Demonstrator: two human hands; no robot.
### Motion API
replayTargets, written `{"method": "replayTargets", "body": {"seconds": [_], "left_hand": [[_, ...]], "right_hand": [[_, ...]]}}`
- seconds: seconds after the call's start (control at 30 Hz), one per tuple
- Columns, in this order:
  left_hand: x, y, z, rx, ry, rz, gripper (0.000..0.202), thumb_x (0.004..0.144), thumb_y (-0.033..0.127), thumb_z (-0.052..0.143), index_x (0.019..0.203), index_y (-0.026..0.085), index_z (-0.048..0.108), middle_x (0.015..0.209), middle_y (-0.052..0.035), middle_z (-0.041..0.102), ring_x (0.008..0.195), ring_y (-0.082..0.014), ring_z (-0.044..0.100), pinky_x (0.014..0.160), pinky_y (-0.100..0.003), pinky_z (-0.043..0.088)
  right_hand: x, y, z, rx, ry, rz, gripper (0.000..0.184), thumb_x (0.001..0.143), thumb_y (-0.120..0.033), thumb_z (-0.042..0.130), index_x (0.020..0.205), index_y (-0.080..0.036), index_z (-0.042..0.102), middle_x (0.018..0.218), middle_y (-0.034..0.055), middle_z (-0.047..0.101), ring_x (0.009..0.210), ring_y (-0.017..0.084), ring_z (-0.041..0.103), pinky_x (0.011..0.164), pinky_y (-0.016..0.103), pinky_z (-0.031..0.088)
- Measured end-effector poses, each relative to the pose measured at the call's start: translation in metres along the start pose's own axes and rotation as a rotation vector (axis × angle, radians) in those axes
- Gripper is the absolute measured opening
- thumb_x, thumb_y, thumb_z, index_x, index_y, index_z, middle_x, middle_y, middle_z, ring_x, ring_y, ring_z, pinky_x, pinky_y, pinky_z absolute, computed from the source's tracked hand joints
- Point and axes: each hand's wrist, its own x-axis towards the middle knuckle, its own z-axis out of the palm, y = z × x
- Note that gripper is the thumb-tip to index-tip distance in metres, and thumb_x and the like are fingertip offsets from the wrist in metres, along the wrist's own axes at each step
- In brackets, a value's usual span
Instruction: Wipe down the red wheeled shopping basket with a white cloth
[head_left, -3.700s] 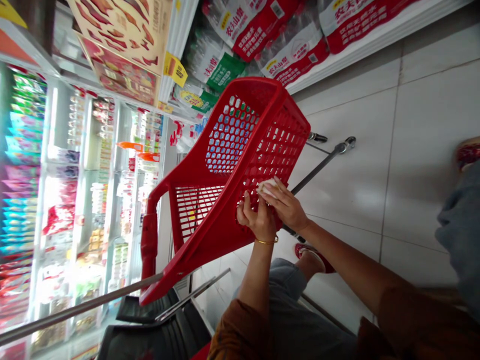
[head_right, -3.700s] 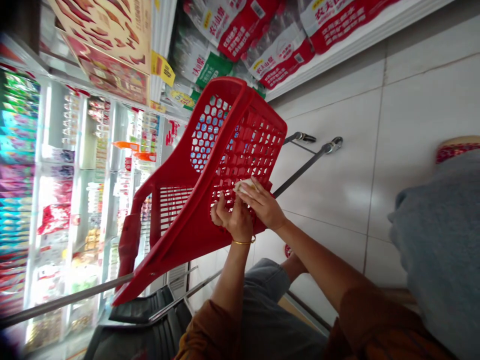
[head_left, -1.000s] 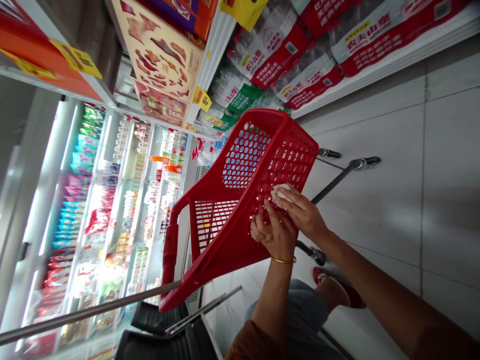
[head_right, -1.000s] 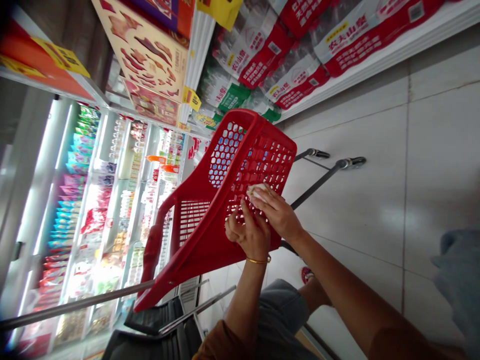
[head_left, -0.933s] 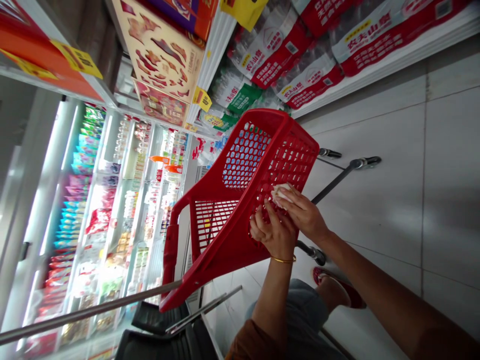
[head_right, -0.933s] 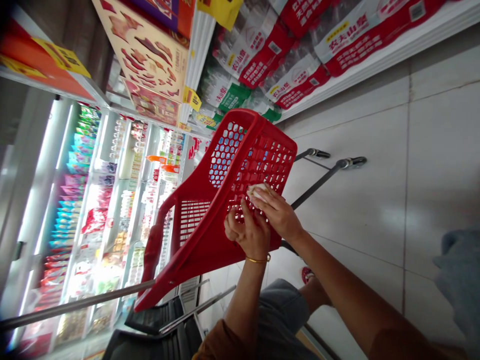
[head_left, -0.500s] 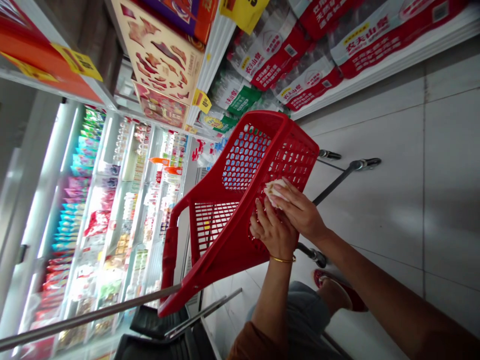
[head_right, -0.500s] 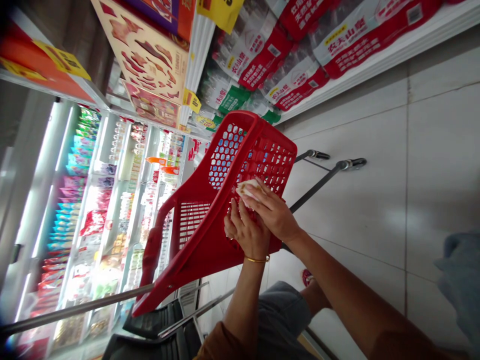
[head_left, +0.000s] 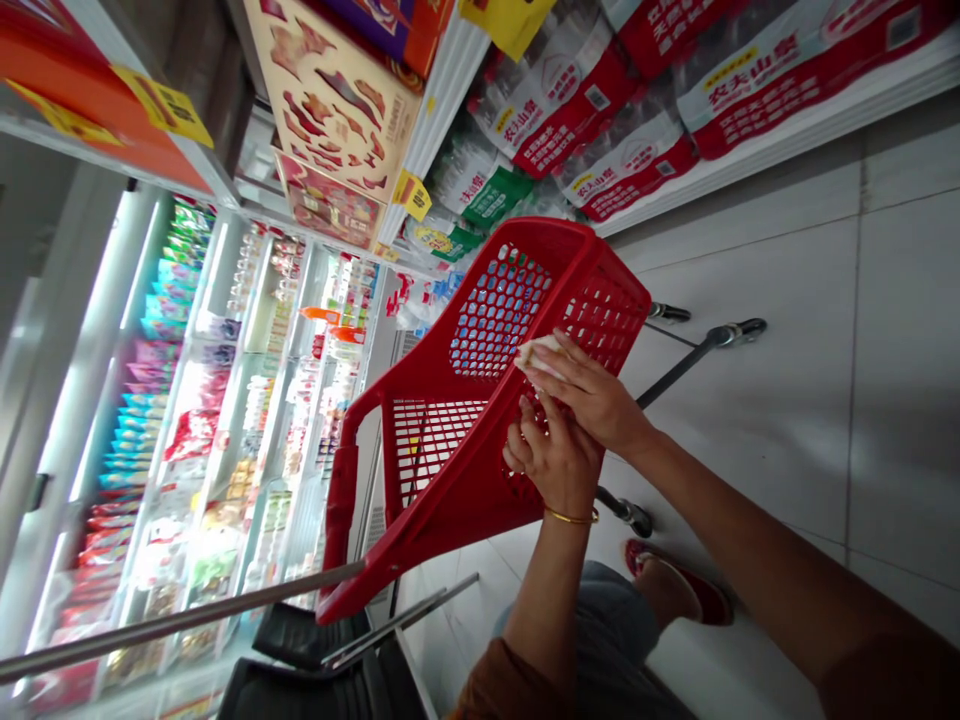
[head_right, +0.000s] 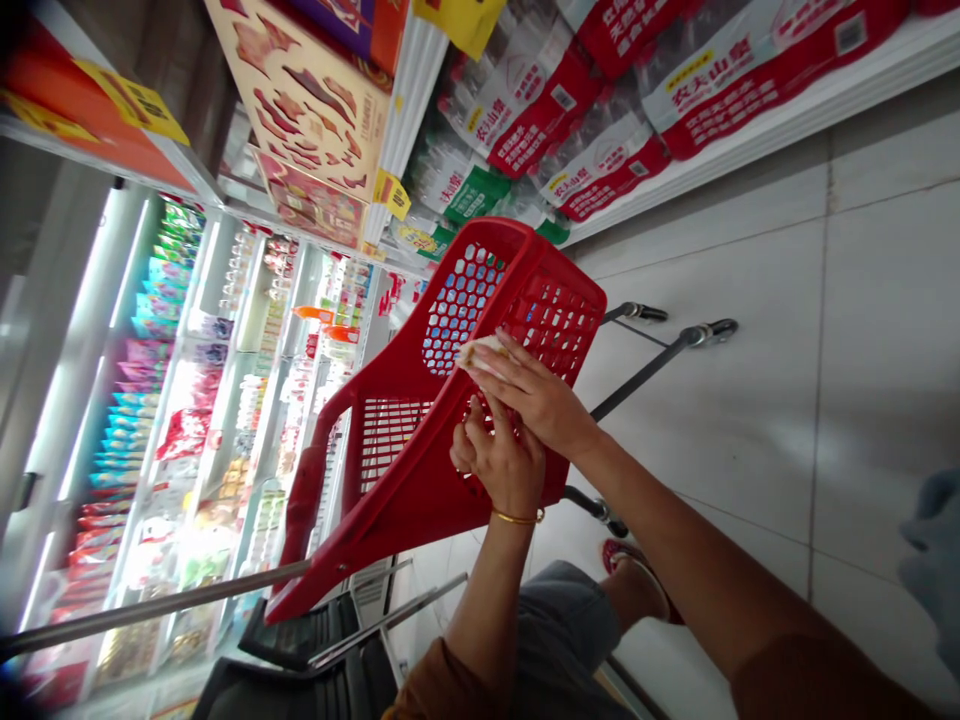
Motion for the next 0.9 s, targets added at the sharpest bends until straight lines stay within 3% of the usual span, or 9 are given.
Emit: {"method": "replayTargets", "body": {"seconds": [0.13,0.37,0.53,0.7,0.9], "left_hand": [[0.000,-0.001,0.000,0.003,-0.002,0.028,0.046,0.089,0.033,0.043,0.130,0.020,0.056,0.130,-0.0168,0.054,0.112,-0.0329,0.044,0.095,-0.051,0.035],[0.006,0.001,-0.004,0.008,-0.014,-0.002,0.047,0.090,0.031,0.042,0.135,0.019,0.051,0.123,-0.0172,0.056,0.110,-0.0307,0.046,0.094,-0.049,0.035],[0.010,-0.003,0.003,0.015,0.029,-0.047,0.039,0.093,0.040,0.046,0.125,0.025,0.060,0.112,-0.0148,0.060,0.103,-0.0279,0.049,0.092,-0.046,0.035],[0.013,-0.007,0.008,-0.007,0.070,-0.086,0.036,0.091,0.045,0.049,0.116,0.025,0.066,0.099,-0.0129,0.060,0.097,-0.0261,0.050,0.091,-0.044,0.035],[0.012,-0.009,0.014,0.003,0.105,-0.090,0.035,0.089,0.044,0.054,0.113,0.023,0.068,0.096,-0.0119,0.059,0.097,-0.0265,0.050,0.089,-0.043,0.036]], "right_hand": [[-0.011,0.002,0.002,-0.001,0.023,0.000,0.053,0.093,-0.015,0.050,0.142,-0.031,0.037,0.148,-0.0010,0.040,0.142,0.021,0.024,0.117,0.045,0.033],[-0.031,0.011,0.005,0.012,0.029,0.064,0.042,0.094,-0.020,0.050,0.135,-0.028,0.049,0.143,-0.0001,0.047,0.140,0.021,0.030,0.116,0.045,0.034],[-0.060,0.021,0.005,-0.026,0.025,0.154,0.042,0.094,-0.017,0.049,0.134,-0.029,0.049,0.144,0.0002,0.046,0.139,0.021,0.032,0.115,0.045,0.035],[-0.087,0.032,0.008,-0.040,0.037,0.193,0.043,0.093,-0.016,0.051,0.133,-0.030,0.050,0.142,0.0008,0.049,0.138,0.022,0.034,0.115,0.046,0.035],[-0.089,0.026,0.006,-0.081,0.110,0.173,0.042,0.092,-0.014,0.050,0.132,-0.028,0.052,0.139,0.0029,0.052,0.136,0.021,0.039,0.114,0.046,0.037]]}}
